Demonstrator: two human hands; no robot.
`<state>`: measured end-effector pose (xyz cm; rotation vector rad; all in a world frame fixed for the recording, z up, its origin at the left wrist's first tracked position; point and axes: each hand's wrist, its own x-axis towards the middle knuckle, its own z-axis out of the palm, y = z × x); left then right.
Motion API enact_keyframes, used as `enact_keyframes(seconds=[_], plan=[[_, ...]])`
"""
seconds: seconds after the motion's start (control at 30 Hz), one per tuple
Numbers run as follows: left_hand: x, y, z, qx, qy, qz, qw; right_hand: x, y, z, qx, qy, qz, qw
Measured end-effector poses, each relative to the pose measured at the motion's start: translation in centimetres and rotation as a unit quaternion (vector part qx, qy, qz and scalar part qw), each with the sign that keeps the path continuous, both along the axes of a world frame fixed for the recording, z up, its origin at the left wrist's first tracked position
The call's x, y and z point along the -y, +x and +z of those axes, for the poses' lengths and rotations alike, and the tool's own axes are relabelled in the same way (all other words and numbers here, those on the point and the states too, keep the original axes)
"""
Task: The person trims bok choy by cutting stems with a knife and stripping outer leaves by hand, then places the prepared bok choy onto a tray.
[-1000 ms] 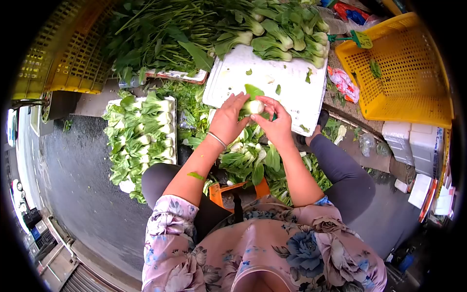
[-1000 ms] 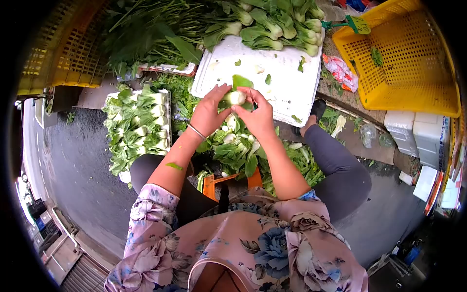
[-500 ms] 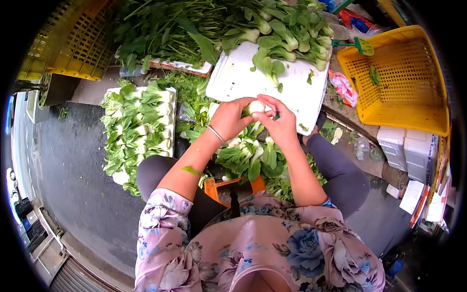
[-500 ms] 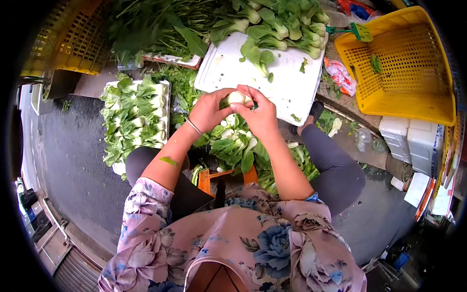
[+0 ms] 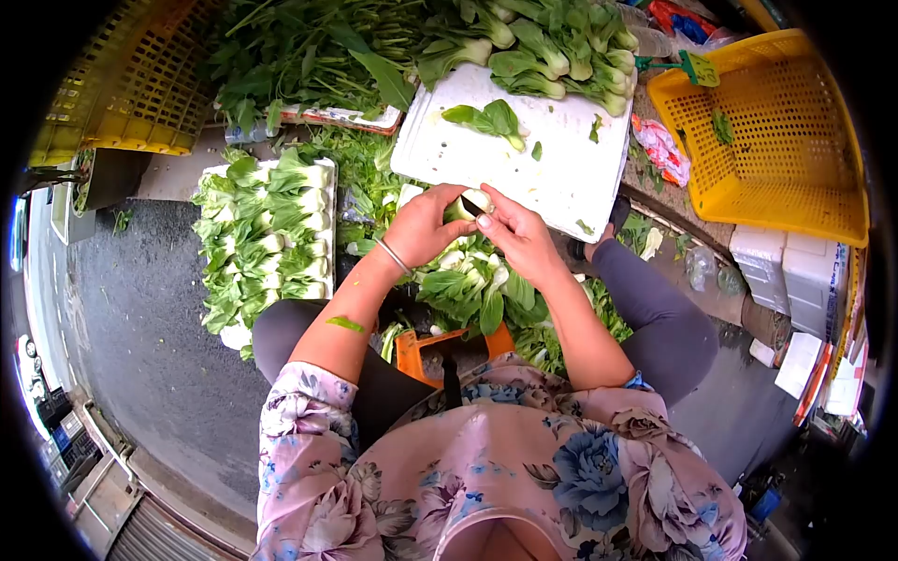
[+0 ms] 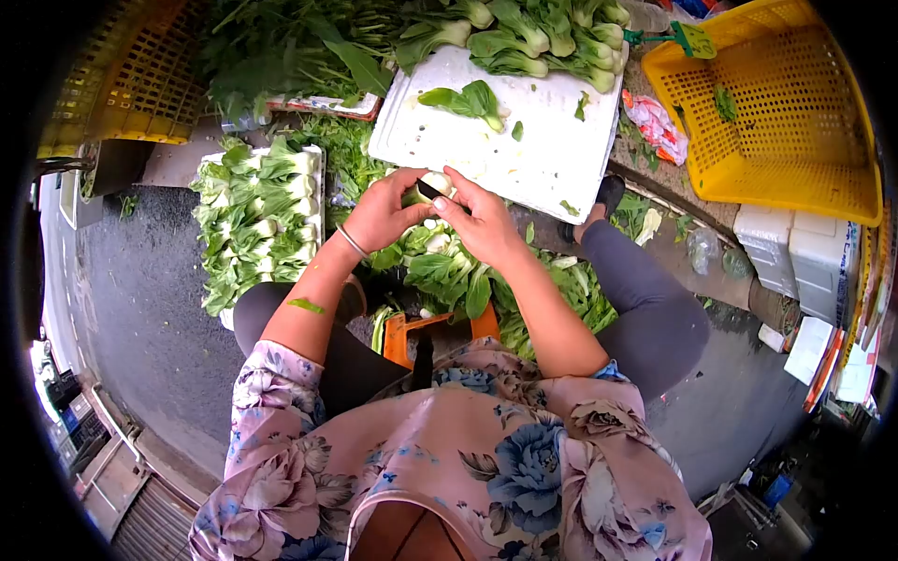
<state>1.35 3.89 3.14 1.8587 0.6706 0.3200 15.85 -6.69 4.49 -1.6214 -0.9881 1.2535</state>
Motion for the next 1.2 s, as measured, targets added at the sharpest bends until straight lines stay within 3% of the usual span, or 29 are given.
enact_keyframes(seconds=[0.17, 0.27, 0.3, 0.37, 0.43, 0.5, 0.57, 0.63, 0.73, 0.83, 0.93, 1.0, 1.03, 1.07, 1.1, 1.2], plan=[[0.1, -0.7, 0.3, -0.004, 0.002, -0.042, 0.999, 0.4, 0.7, -1.0, -0.067, 0.004, -0.010, 0.998], [0.1, -1.2, -0.4, 0.019, -0.085, -0.061, 0.994, 1.0, 1.2, -1.5, -0.270, -0.053, -0.075, 0.958], [0.0, -1.3, -0.5, 0.032, -0.127, -0.069, 0.989, 1.3, 1.4, -2.1, -0.271, -0.054, -0.074, 0.958], [-0.1, -1.4, -0.6, 0.038, -0.168, -0.079, 0.982, 1.5, 1.9, -3.2, -0.427, -0.074, -0.100, 0.896], [0.1, -1.4, -0.4, 0.108, -0.341, -0.052, 0.932, 1.2, 1.4, -3.1, -0.410, -0.089, -0.117, 0.900], [-0.2, -1.6, -0.8, 0.096, -0.367, -0.043, 0.924, 0.7, 0.5, -2.4, -0.296, -0.075, -0.149, 0.940], [-0.4, -1.9, -0.2, 0.078, -0.497, 0.006, 0.864, 0.2, -0.2, -2.0, -0.271, -0.062, -0.164, 0.946], [-0.5, -1.9, 0.2, 0.048, -0.515, 0.032, 0.855, -0.2, -0.4, -1.9, -0.223, -0.060, -0.093, 0.968], [-0.5, -2.1, 0.5, 0.003, -0.538, 0.052, 0.842, -0.4, -0.6, -1.7, -0.206, -0.085, -0.075, 0.972], [-0.7, -2.2, 1.3, -0.074, -0.492, 0.037, 0.866, -0.1, -0.7, -2.8, -0.194, -0.079, -0.057, 0.976], [-0.9, -2.4, -1.3, -0.090, -0.485, 0.011, 0.870, 0.0, -0.4, -4.0, -0.134, -0.039, -0.073, 0.988], [-0.9, -2.5, -2.2, -0.112, -0.463, -0.004, 0.879, -0.1, 0.4, -3.8, 0.143, -0.121, -0.021, 0.982], [-1.0, -2.3, -2.7, -0.133, -0.392, -0.024, 0.910, 0.1, 0.4, -4.0, 0.145, -0.119, -0.021, 0.982], [-1.1, -2.3, -3.2, -0.154, -0.320, -0.043, 0.934, 0.5, 0.4, -4.7, 0.073, -0.113, -0.040, 0.990], [-1.0, -2.2, -3.0, -0.154, -0.321, -0.043, 0.933, 0.7, 0.2, -4.8, -0.001, -0.109, -0.059, 0.992], [-0.2, -2.0, -2.3, -0.211, -0.114, 0.023, 0.971, 0.3, -0.7, -5.0, -0.090, -0.105, -0.060, 0.989]])
